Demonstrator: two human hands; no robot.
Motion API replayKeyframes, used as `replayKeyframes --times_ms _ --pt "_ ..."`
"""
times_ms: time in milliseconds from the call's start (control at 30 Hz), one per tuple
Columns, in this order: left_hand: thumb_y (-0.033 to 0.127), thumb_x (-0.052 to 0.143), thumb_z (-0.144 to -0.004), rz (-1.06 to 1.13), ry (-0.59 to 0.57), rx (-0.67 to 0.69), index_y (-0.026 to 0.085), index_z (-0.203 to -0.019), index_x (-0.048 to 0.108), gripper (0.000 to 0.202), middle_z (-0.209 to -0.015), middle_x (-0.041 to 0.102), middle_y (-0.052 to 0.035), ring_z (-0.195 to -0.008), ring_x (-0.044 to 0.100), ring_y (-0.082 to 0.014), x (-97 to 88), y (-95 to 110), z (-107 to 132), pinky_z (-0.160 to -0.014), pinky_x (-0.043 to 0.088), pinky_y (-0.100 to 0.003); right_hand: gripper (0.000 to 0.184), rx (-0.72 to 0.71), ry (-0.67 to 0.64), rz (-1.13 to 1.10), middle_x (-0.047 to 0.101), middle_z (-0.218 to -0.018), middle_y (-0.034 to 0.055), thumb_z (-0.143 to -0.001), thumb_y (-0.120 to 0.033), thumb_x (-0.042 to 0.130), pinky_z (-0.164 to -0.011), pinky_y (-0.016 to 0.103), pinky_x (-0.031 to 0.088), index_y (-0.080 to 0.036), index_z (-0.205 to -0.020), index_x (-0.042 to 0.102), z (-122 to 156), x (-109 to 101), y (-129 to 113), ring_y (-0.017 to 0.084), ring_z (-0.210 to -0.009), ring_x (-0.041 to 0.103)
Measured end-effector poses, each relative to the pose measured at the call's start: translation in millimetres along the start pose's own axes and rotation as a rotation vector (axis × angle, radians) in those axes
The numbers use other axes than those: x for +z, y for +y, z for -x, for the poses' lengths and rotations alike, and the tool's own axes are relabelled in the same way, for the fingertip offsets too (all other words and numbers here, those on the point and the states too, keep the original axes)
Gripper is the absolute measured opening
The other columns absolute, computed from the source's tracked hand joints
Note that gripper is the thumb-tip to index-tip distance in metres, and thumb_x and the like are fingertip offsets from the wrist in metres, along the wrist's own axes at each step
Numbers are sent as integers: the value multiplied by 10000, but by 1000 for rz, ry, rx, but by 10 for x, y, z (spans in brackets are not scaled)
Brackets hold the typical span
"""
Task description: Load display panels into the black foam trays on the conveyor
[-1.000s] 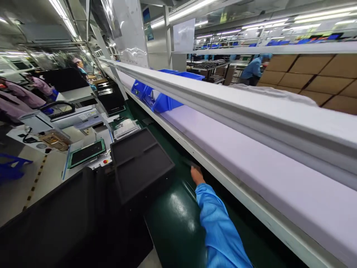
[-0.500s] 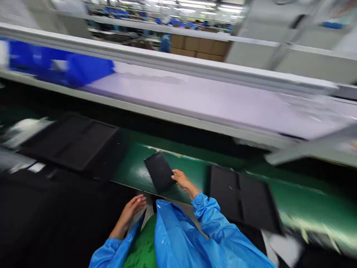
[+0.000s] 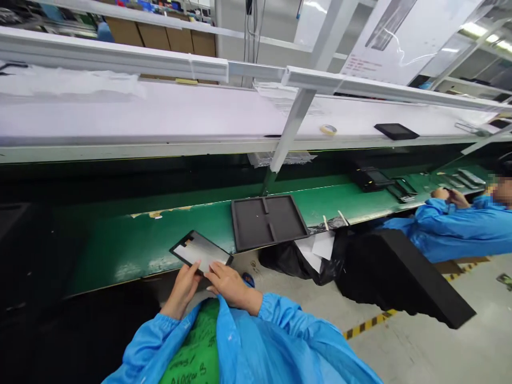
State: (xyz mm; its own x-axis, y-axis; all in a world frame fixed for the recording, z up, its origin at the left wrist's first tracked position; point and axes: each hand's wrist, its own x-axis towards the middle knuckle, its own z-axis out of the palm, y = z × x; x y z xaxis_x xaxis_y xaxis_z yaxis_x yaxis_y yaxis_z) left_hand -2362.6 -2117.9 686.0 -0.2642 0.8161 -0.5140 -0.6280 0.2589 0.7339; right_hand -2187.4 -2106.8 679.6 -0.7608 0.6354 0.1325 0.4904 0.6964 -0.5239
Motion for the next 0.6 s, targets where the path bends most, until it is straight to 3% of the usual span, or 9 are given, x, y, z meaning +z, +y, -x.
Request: replayKeyframes --times_ms 67,133,267,367,433,500,600 --pt "485 978 -476 21 12 19 163 -894 654 619 -957 779 -100 -1046 706 -312 112 -106 -35 -943 554 -414 447 -11 -24 -88 625 -1460 170 -986 -417 615 -1172 473 475 -187 -1369 624 105 -198 130 286 -1416 542" --pt "492 977 -487 31 -31 27 146 -955 692 649 -1034 787 -130 -1093 700 -331 235 -210 -61 -1022 525 -456 402 65 74 -206 660 -1412 160 -1013 -421 557 -1160 488 482 -202 -1336 647 230 -410 331 272 -1366 584" --pt "557 877 -681 -166 -154 151 133 -1073 757 590 -1127 789 -160 -1140 697 -366 585 -457 -64 -1094 491 -531 449 461 335 -606 758 -1190 155 -1000 -559 507 -1026 497 571 -214 -1206 708 558 -849 894 263 -1101 726" --pt "464 676 -918 -564 -457 403 169 -1148 792 392 -1222 771 -155 -1250 660 -349 962 -639 5 -1161 440 -530 660 736 194 -1161 785 -1000 158 -940 -733 482 -819 450 631 -155 -1176 698 871 -1205 1325 249 -854 767" --pt "326 553 -995 -822 -742 592 245 -1275 754 353 -1375 706 -119 -1385 571 -319 1258 -744 79 -1214 378 -532 685 772 62 -1391 788 -1003 159 -902 -747 544 -834 429 617 -130 -1149 712 1093 -1409 1567 248 -866 768" --pt "216 502 -1003 -1030 -947 728 328 -1359 692 419 -1474 636 -78 -1475 478 -291 1551 -848 141 -1261 288 -556 610 732 -6 -1426 793 -1027 134 -817 -657 729 -890 409 590 -135 -1132 727 1303 -1533 1785 242 -900 761" --pt "98 486 -972 -1221 -1004 850 371 -1405 641 535 -1552 563 -63 -1543 370 -265 1866 -1046 104 -1297 118 -604 654 700 6 -1336 795 -1008 102 -666 -545 886 -891 410 573 -141 -1153 719 1556 -1553 2161 243 -863 749"
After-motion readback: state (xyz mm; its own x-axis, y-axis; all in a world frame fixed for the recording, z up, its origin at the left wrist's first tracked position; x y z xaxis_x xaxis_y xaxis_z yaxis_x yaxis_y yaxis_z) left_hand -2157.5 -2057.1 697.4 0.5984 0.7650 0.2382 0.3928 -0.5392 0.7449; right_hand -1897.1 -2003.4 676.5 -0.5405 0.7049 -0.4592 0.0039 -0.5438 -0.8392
